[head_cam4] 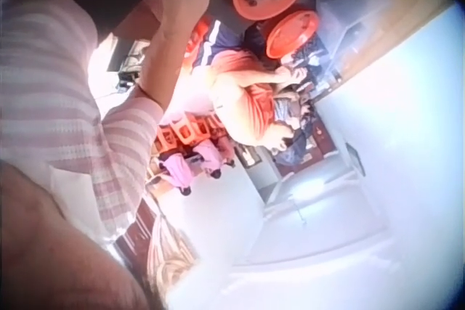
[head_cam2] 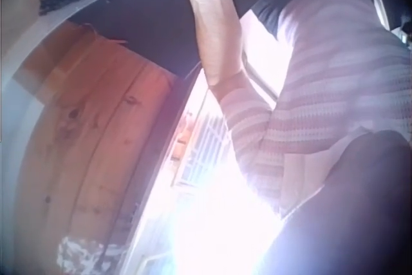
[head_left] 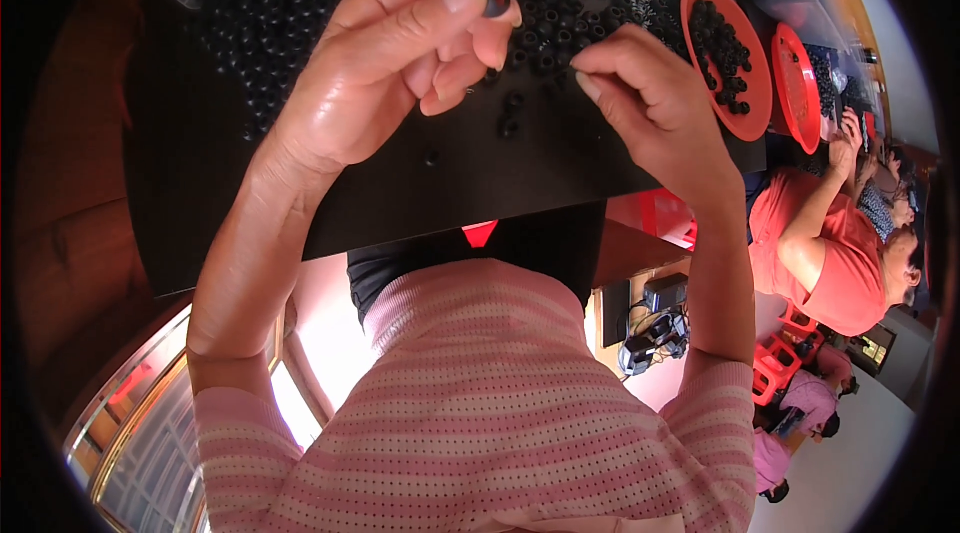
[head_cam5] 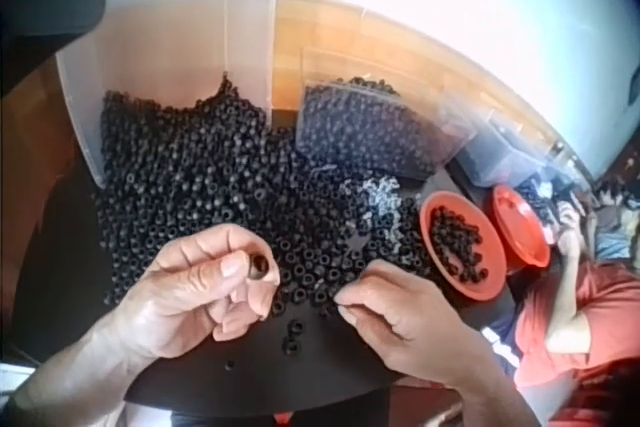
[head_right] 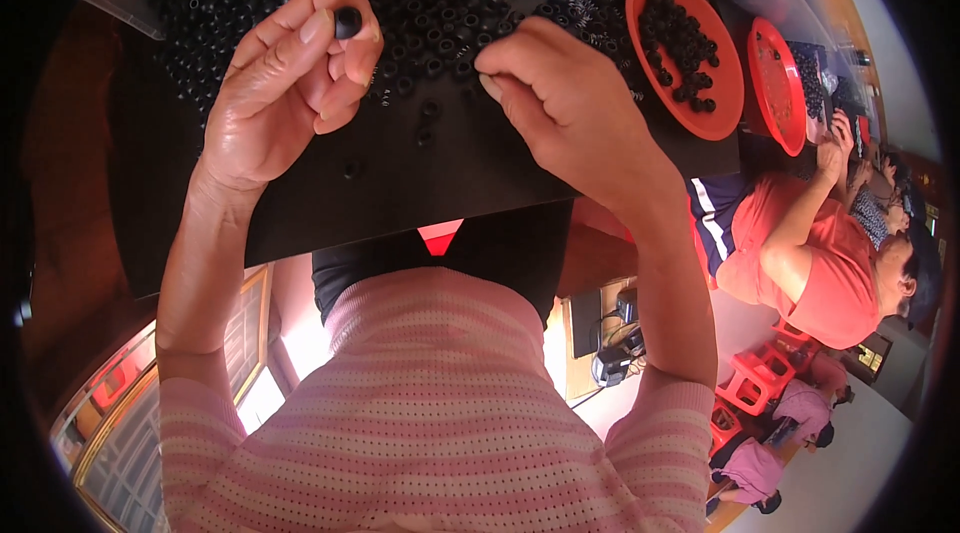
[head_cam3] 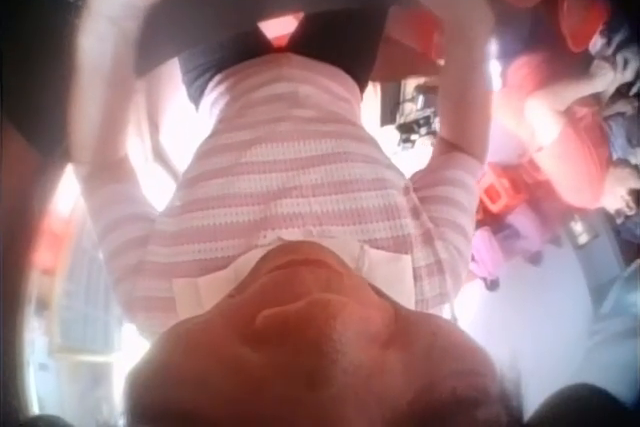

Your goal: The person sorts small plastic components by hand, checking each one at a workbench.

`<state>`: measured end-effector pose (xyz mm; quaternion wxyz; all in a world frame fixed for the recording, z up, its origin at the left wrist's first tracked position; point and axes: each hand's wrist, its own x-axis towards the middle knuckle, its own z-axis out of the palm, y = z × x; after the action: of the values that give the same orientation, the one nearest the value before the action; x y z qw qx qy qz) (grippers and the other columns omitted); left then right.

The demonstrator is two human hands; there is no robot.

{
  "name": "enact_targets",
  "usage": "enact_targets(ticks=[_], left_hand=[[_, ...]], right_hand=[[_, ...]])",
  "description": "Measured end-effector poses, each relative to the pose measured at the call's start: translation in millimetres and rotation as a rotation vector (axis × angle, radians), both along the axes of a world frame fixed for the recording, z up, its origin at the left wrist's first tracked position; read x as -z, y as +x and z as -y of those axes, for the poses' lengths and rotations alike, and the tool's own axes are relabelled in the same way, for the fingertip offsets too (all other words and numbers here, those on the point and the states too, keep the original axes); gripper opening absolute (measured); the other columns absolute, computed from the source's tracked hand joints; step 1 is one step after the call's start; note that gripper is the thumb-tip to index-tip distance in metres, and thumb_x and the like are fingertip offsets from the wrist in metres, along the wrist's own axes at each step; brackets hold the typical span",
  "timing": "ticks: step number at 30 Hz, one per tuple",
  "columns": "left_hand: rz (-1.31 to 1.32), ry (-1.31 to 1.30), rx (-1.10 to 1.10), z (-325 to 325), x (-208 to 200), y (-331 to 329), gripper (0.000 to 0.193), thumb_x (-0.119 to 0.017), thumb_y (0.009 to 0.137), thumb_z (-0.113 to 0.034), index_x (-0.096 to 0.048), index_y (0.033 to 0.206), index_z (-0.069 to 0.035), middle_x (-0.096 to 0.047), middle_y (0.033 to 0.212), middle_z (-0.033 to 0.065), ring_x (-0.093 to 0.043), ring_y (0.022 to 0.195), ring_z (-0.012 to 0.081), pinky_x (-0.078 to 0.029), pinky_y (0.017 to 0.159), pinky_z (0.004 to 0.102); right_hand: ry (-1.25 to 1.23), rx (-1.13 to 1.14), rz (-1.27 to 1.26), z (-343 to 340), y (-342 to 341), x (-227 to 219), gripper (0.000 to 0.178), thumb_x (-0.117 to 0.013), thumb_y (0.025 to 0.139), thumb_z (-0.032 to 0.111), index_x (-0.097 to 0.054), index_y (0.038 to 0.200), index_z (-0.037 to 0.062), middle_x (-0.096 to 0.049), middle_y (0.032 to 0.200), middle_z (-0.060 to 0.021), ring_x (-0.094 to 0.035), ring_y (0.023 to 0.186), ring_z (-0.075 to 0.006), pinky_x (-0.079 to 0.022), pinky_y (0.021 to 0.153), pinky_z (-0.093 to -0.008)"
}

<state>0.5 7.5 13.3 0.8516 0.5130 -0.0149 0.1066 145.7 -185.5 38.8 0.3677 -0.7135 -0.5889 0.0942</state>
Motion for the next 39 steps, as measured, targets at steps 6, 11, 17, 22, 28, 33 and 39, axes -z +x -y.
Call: enact_targets(ticks=[6, 11, 17, 22, 28, 33, 39], left_hand=[[0.026, -0.075, -0.043, 0.2, 0.8, 1.4, 0.031, -0.043, 0.100, -0.024, -0.054, 0.116, 0.000, -0.056, 0.085, 0.0063, -0.039, 0.055, 0.0071, -0.029, 0.045, 0.0195], [0.029, -0.070, -0.045, -4.7, 4.4, 0.4, 0.031, -0.043, 0.100, -0.026, -0.055, 0.110, 0.001, -0.053, 0.081, 0.0037, -0.038, 0.056, 0.0071, -0.028, 0.045, 0.0199], [0.014, -0.083, -0.095, -6.4, 1.4, -1.5, 0.029, -0.044, 0.100, -0.027, -0.056, 0.106, -0.001, -0.052, 0.079, 0.0031, -0.039, 0.056, 0.0073, -0.028, 0.046, 0.0197], [0.019, -0.106, -0.067, -9.2, -0.3, -1.2, 0.028, -0.045, 0.099, -0.025, -0.057, 0.105, 0.000, -0.053, 0.077, 0.0034, -0.040, 0.056, 0.0076, -0.028, 0.046, 0.0197], [-0.002, -0.114, -0.093, -11.9, -1.8, -3.4, 0.028, -0.047, 0.098, -0.026, -0.056, 0.107, -0.001, -0.054, 0.076, 0.0039, -0.041, 0.055, 0.0077, -0.028, 0.045, 0.0203], [-0.017, -0.170, -0.070, -8.6, -4.4, -4.6, 0.028, -0.049, 0.097, -0.024, -0.055, 0.110, 0.000, -0.056, 0.081, 0.0053, -0.040, 0.056, 0.0085, -0.028, 0.046, 0.0218], [-0.054, -0.157, -0.070, -8.9, -7.1, -5.6, 0.028, -0.048, 0.097, -0.025, -0.055, 0.109, -0.001, -0.057, 0.082, 0.0053, -0.040, 0.057, 0.0081, -0.028, 0.047, 0.0215]], right_hand=[[-0.084, 0.004, 0.060, 0.9, -7.1, 14.2, 0.012, -0.060, 0.084, 0.001, -0.061, 0.097, 0.0032, -0.055, 0.086, -0.0092, -0.058, 0.073, -0.0271, -0.046, 0.063, -0.0334], [-0.032, -0.075, 0.017, -22.9, -26.1, 17.9, 0.015, -0.064, 0.081, 0.005, -0.063, 0.096, 0.0076, -0.054, 0.084, -0.0084, -0.059, 0.073, -0.0263, -0.047, 0.062, -0.0347], [-0.163, -0.094, 0.378, -43.3, -24.1, 26.4, 0.007, -0.061, 0.078, 0.005, -0.060, 0.084, 0.0081, -0.053, 0.084, -0.0071, -0.060, 0.071, -0.0278, -0.049, 0.059, -0.0394], [-0.102, -0.051, 0.349, -45.7, -29.4, 25.0, 0.005, -0.062, 0.078, 0.008, -0.058, 0.081, 0.0062, -0.054, 0.082, -0.0073, -0.061, 0.071, -0.0272, -0.049, 0.055, -0.0399], [-0.176, -0.108, 0.552, -55.6, -43.4, 19.2, 0.009, -0.060, 0.068, 0.002, -0.056, 0.076, 0.0025, -0.056, 0.078, -0.0097, -0.064, 0.073, -0.0258, -0.053, 0.058, -0.0353], [-0.230, -0.088, 0.473, -51.4, -40.3, 14.6, 0.009, -0.060, 0.073, 0.001, -0.056, 0.081, 0.0021, -0.056, 0.079, -0.0112, -0.063, 0.074, -0.0278, -0.052, 0.057, -0.0378], [-0.003, -0.036, -0.097, -42.2, -25.0, -0.9, 0.016, -0.062, 0.075, -0.007, -0.055, 0.086, 0.0023, -0.054, 0.077, -0.0098, -0.057, 0.063, -0.0223, -0.046, 0.055, -0.0313]])
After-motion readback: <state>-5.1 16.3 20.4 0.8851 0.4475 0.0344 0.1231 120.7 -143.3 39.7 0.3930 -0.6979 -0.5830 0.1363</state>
